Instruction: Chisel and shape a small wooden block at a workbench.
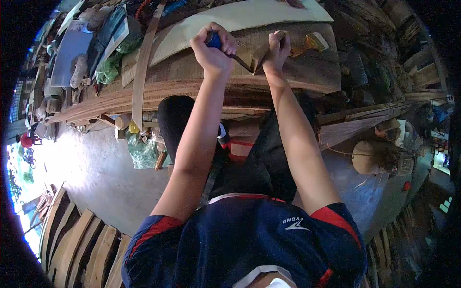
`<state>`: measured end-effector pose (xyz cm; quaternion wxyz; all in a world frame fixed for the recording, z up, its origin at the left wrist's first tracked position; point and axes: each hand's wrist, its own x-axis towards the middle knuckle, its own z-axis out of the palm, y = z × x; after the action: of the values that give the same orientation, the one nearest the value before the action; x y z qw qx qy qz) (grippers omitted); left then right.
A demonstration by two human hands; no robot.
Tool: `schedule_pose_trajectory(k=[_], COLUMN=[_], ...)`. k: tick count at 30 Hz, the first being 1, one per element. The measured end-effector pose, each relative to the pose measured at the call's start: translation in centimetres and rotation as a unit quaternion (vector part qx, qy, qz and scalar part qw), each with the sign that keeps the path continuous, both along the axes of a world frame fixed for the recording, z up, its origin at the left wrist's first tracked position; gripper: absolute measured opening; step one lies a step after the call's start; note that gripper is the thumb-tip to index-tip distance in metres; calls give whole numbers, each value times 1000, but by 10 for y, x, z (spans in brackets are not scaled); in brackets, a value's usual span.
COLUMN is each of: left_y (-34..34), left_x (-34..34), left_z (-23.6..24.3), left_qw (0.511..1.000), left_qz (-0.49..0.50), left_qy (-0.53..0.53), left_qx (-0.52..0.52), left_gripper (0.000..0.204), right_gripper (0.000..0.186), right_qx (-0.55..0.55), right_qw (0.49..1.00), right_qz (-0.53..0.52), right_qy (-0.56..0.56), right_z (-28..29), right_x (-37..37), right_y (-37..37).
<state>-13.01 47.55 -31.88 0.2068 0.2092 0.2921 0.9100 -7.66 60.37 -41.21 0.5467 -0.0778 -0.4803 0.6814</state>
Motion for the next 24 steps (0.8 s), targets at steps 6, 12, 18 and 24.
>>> schedule_pose_trajectory(k=[6,12,18,24], left_y=[-13,-9,-8,-11], left_x=[-4,-5,-6,-9], left_z=[9,18,22,23], left_qw=[997,999,998,999], left_qz=[2,-40,-40,-30], left_qy=[-37,-9,-40,0], left_qx=[61,23,34,35], left_gripper=[33,34,33,33], right_gripper=[16,14,16,17], right_qx=[-88,-48,-22,-52], right_qw=[992,997,999,998], right_qz=[63,35,26,22], right_qy=[58,46,18,23], right_z=[8,9,8,15], right_x=[-1,0,0,-1], right_y=[-8,-3,-4,-13])
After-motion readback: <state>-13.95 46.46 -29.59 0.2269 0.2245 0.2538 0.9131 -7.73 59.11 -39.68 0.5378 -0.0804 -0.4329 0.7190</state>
